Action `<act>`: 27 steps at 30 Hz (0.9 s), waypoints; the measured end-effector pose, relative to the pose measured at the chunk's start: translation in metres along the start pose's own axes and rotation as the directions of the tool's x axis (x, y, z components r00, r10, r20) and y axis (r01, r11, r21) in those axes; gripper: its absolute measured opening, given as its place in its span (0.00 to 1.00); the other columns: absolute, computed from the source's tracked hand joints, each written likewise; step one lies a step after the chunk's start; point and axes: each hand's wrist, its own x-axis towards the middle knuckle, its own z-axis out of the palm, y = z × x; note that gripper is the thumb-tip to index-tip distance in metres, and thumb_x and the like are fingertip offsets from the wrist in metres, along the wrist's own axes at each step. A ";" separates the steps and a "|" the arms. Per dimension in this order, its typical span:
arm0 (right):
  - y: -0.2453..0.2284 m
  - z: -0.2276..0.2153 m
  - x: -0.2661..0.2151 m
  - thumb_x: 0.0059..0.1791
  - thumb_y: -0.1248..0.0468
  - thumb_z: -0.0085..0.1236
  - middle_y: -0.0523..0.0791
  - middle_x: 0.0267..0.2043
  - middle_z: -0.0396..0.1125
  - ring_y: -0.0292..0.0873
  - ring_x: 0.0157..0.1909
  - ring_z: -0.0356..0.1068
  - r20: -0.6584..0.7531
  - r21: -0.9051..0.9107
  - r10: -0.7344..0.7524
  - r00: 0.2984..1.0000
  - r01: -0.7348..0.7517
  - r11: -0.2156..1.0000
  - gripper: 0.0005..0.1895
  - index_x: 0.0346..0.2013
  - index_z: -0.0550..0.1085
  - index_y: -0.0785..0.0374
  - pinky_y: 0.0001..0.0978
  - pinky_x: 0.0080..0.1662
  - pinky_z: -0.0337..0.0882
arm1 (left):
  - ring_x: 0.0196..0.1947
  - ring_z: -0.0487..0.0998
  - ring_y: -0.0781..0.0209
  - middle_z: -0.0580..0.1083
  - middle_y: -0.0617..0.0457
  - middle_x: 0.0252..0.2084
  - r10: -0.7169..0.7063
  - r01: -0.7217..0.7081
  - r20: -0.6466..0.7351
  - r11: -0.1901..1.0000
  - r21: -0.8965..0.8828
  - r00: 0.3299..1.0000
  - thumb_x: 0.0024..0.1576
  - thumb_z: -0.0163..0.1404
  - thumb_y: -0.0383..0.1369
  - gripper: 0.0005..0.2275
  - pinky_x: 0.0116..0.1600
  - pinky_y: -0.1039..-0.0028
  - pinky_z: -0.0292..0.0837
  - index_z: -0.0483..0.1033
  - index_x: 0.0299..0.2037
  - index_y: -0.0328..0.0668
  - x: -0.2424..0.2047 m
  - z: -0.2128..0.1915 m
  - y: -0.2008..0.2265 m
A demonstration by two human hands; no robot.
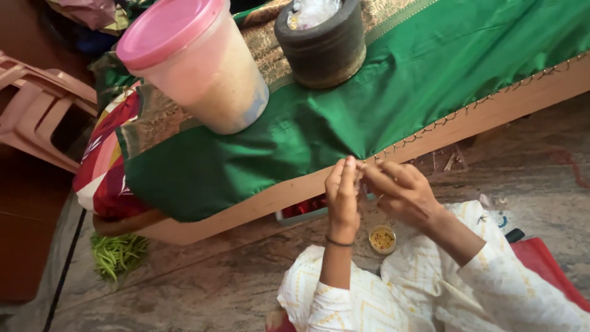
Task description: Attaching decorative beads and thread to the edge of a green fabric.
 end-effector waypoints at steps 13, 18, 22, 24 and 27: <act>0.014 -0.017 0.042 0.45 0.72 0.61 0.43 0.34 0.71 0.44 0.37 0.64 0.260 0.416 0.409 0.875 -0.484 0.770 0.06 0.36 0.77 0.61 0.37 0.41 0.66 | 0.25 0.63 0.77 0.71 0.64 0.25 0.146 -0.175 0.119 0.943 0.284 0.982 0.61 0.52 0.27 0.07 0.28 0.81 0.54 0.83 0.38 0.30 0.011 -0.002 0.012; 0.028 -0.003 0.033 0.53 0.68 0.55 0.40 0.35 0.70 0.30 0.35 0.67 0.685 0.640 0.595 0.421 -0.739 -0.213 0.03 0.40 0.74 0.65 0.20 0.37 0.67 | 0.32 0.80 0.72 0.80 0.53 0.35 0.516 -0.485 0.125 0.659 0.574 0.848 0.59 0.57 0.23 0.04 0.36 0.81 0.75 0.82 0.42 0.30 -0.007 0.029 0.042; 0.038 -0.011 0.043 0.52 0.69 0.55 0.42 0.34 0.71 0.32 0.33 0.68 0.832 0.507 0.500 0.242 -0.697 -0.507 0.04 0.40 0.74 0.68 0.22 0.35 0.67 | 0.36 0.84 0.68 0.81 0.48 0.36 0.539 -0.517 0.139 0.656 0.550 0.831 0.61 0.55 0.23 0.05 0.41 0.79 0.80 0.81 0.43 0.29 -0.009 0.036 0.042; 0.042 -0.020 0.048 0.51 0.70 0.57 0.44 0.34 0.72 0.33 0.31 0.67 0.832 0.496 0.485 0.268 -0.751 -0.436 0.06 0.42 0.76 0.70 0.24 0.34 0.69 | 0.35 0.83 0.71 0.82 0.51 0.37 0.494 -0.483 0.121 0.720 0.499 0.861 0.61 0.55 0.24 0.04 0.40 0.80 0.77 0.80 0.42 0.28 -0.004 0.031 0.036; 0.048 -0.019 0.052 0.50 0.72 0.58 0.44 0.37 0.73 0.32 0.35 0.69 0.711 0.643 0.520 0.472 -0.735 -0.212 0.09 0.45 0.77 0.70 0.23 0.39 0.71 | 0.26 0.66 0.79 0.75 0.58 0.30 0.278 -0.275 0.047 0.885 0.375 0.959 0.64 0.55 0.25 0.04 0.30 0.85 0.59 0.81 0.42 0.29 0.006 0.017 0.016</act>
